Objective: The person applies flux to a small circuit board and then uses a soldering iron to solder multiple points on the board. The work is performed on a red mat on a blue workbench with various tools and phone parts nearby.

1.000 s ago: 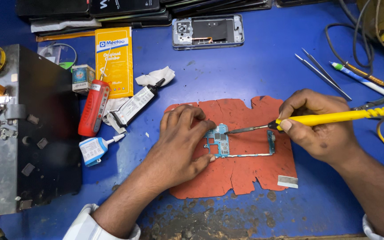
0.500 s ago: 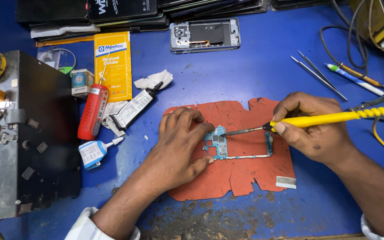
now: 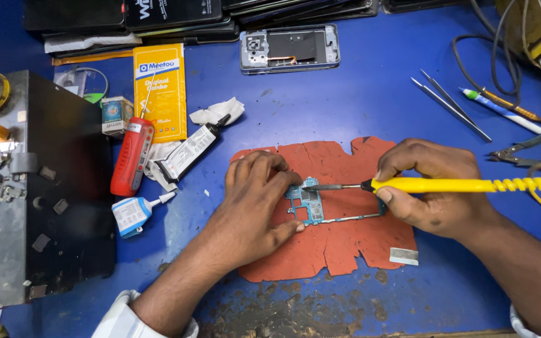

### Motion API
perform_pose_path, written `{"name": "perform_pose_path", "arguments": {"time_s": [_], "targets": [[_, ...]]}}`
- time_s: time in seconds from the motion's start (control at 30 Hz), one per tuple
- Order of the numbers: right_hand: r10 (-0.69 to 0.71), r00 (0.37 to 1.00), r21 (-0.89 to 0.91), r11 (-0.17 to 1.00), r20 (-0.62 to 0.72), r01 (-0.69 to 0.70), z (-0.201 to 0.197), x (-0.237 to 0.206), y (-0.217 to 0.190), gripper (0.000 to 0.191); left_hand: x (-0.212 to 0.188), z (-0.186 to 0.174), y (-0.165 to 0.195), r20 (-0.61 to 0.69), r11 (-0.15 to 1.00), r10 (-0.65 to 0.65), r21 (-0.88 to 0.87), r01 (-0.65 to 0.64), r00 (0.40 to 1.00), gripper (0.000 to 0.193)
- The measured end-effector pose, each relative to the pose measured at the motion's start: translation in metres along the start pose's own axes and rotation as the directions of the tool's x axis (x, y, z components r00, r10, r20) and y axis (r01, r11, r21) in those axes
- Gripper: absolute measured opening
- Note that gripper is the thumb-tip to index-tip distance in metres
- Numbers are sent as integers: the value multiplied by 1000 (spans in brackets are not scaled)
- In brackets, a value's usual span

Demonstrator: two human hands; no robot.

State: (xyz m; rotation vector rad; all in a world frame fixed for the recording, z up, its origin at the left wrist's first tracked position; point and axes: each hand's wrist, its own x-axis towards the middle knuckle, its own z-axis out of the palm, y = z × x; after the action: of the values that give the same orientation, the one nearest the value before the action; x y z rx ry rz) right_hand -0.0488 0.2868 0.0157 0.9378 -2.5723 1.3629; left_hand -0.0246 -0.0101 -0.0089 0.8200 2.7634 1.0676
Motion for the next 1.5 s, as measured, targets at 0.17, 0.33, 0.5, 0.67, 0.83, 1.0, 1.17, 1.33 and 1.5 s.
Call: {"name": "perform_pose_path", "arguments": {"time_s": [0.17,0.33,0.5,0.67,0.83,1.0,1.17,1.33,1.5], "targets": [[-54,998,-70,996,-26,52,0,1,-4,16,0,0,0,-23,1000,-2,-5,2,1000,67],[-35,999,-65,997,3,35,0,0,-8,15,0,0,0,-25,1000,-11,-17,10,1000,65],[-40,999,-71,997,-3,40,1,0,-8,15,0,0,-1,-21,1000,-8,-10,7,1000,66],[-72,997,-58,996,8,73,0,0,-9,16,0,1,-1,-20,1000,-1,5,1,1000,66],[-54,999,-52,997,7,54,0,0,-9,16,0,1,-1,-11,1000,-6,-2,6,1000,67],[-50,999,-55,997,3,50,1,1,-9,16,1,1,-1,-5,1000,-9,0,9,1000,67],[-79,997,-73,994,11,80,1,2,-10,18,0,1,-2,-1,1000,-11,0,11,1000,67],[-62,998,-39,997,15,63,1,1,-9,17,0,2,-2,-3,1000,-10,2,10,1000,66],[-56,998,-48,997,8,56,2,1,-8,16,0,2,-2,-6,1000,-9,4,9,1000,67]]}}
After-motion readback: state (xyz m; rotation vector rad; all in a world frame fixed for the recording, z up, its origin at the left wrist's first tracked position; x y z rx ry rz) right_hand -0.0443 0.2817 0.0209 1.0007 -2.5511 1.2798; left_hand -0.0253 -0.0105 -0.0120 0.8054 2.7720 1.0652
